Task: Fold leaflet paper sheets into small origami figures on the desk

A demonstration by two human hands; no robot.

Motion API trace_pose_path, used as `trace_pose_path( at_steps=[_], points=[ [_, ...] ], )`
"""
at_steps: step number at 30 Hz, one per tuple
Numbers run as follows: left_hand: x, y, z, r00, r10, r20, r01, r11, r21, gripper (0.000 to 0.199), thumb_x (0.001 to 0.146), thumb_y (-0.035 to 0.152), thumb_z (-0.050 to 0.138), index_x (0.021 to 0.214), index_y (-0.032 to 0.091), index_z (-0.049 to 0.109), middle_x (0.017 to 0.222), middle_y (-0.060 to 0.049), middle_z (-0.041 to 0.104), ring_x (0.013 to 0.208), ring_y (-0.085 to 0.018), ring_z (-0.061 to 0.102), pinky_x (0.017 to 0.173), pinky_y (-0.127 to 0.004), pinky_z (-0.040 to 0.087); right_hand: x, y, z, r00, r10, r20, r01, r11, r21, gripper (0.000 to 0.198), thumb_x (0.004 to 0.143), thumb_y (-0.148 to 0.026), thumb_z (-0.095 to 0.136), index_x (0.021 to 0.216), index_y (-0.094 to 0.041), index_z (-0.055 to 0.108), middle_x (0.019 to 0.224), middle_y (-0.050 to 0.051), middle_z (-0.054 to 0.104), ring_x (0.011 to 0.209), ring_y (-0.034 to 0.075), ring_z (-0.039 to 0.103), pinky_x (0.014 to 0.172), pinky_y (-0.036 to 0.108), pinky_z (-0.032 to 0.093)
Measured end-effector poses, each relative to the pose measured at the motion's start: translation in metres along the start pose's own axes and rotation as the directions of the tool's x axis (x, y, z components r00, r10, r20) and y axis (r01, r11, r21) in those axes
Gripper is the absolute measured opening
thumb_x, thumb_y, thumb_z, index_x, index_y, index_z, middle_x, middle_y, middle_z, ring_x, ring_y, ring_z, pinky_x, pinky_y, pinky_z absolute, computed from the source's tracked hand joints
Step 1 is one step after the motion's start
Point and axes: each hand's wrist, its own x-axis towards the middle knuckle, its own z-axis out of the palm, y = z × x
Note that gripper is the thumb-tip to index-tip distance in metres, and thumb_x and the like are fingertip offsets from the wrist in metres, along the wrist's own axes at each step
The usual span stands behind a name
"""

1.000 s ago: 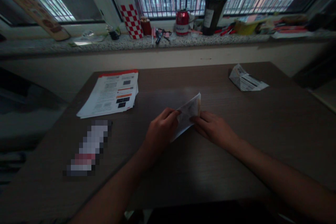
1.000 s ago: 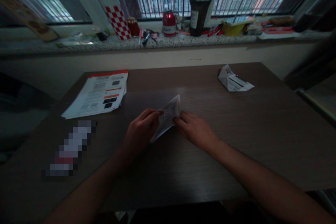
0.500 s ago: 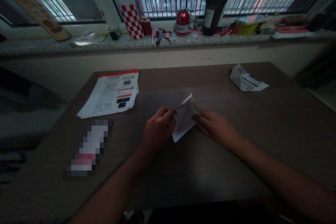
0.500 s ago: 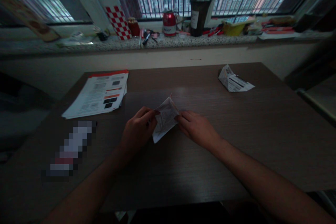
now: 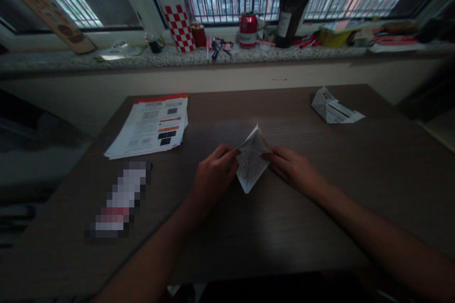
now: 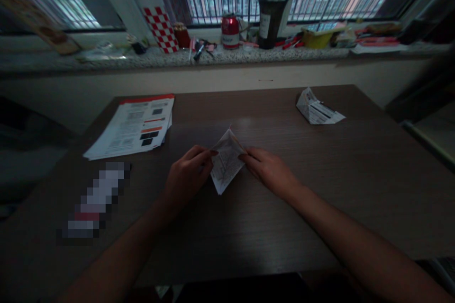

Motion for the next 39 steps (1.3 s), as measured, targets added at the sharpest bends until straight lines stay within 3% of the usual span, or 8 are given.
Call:
trace_pose_path(
  at_steps=[9, 15, 18, 22, 26, 32, 39],
  points=[
    [-0.002, 0.003, 0.002, 0.992, -0.116, -0.056, 0.115, 0.993, -0.011, 0.02, 0.097, 0.017, 0.061, 0.116, 0.023, 0.06, 0.1, 0.0, 0.075, 0.075, -0.015, 0.072, 0.061, -0.023, 0.049, 0.002, -0.006, -0.007, 0.999, 0.015, -0.029, -0.013, 0.999, 0.05, 0.033, 0.101, -0.02, 0.053, 0.129, -0.018, 0.07, 0.127, 0.016, 0.073, 0.108, 0.03, 0.073, 0.088, 0.045, 0.063],
    [-0.001, 0.004, 0.001, 0.998, -0.051, -0.021, 0.05, 0.998, -0.029, 0.018, 0.1, 0.017, 0.06, 0.115, 0.024, 0.066, 0.11, -0.003, 0.077, 0.081, -0.016, 0.074, 0.068, -0.024, 0.052, 0.002, -0.005, -0.006, 0.996, 0.084, -0.008, -0.082, 0.99, 0.114, 0.027, 0.107, -0.025, 0.049, 0.125, -0.02, 0.068, 0.126, 0.014, 0.073, 0.108, 0.028, 0.074, 0.088, 0.042, 0.062],
    [-0.001, 0.003, 0.0, 0.998, -0.057, -0.008, 0.056, 0.998, -0.039, 0.015, 0.1, 0.018, 0.061, 0.113, 0.023, 0.067, 0.108, -0.002, 0.078, 0.083, -0.017, 0.075, 0.069, -0.025, 0.052, 0.001, -0.004, -0.006, 0.989, 0.147, -0.001, -0.144, 0.974, 0.174, 0.022, 0.106, -0.026, 0.05, 0.123, -0.023, 0.065, 0.12, 0.011, 0.075, 0.105, 0.026, 0.075, 0.087, 0.039, 0.062],
    [-0.002, 0.0, 0.0, 0.997, -0.077, 0.02, 0.078, 0.995, -0.058, 0.015, 0.1, 0.018, 0.062, 0.112, 0.023, 0.068, 0.104, -0.002, 0.078, 0.082, -0.017, 0.074, 0.07, -0.026, 0.052, -0.001, -0.003, -0.005, 0.957, 0.288, -0.026, -0.275, 0.934, 0.23, 0.017, 0.103, -0.031, 0.056, 0.117, -0.023, 0.06, 0.099, 0.008, 0.077, 0.086, 0.025, 0.078, 0.074, 0.037, 0.062],
    [-0.001, -0.004, 0.0, 0.996, -0.071, 0.048, 0.074, 0.995, -0.073, 0.016, 0.099, 0.017, 0.064, 0.113, 0.024, 0.068, 0.104, -0.002, 0.077, 0.083, -0.017, 0.074, 0.071, -0.026, 0.053, -0.002, 0.0, -0.003, 0.933, 0.356, -0.05, -0.323, 0.892, 0.318, 0.022, 0.101, -0.029, 0.058, 0.122, -0.023, 0.057, 0.106, 0.009, 0.079, 0.091, 0.025, 0.079, 0.078, 0.038, 0.064],
    [0.0, -0.01, -0.001, 0.993, -0.014, 0.118, 0.023, 0.997, -0.079, 0.019, 0.1, 0.017, 0.063, 0.116, 0.024, 0.069, 0.11, -0.003, 0.077, 0.088, -0.018, 0.076, 0.074, -0.026, 0.056, -0.001, 0.003, -0.008, 0.949, 0.313, 0.026, -0.306, 0.901, 0.306, 0.026, 0.104, -0.024, 0.055, 0.129, -0.024, 0.062, 0.123, 0.008, 0.078, 0.108, 0.025, 0.077, 0.092, 0.041, 0.063],
    [0.0, -0.019, 0.001, 0.981, 0.073, 0.178, -0.064, 0.996, -0.058, 0.024, 0.101, 0.015, 0.059, 0.121, 0.024, 0.068, 0.122, -0.006, 0.073, 0.099, -0.02, 0.075, 0.08, -0.03, 0.061, -0.004, 0.011, -0.005, 0.978, 0.206, -0.017, -0.196, 0.949, 0.246, 0.026, 0.105, -0.024, 0.055, 0.128, -0.023, 0.068, 0.128, 0.011, 0.076, 0.114, 0.027, 0.075, 0.097, 0.044, 0.062]
  ],
)
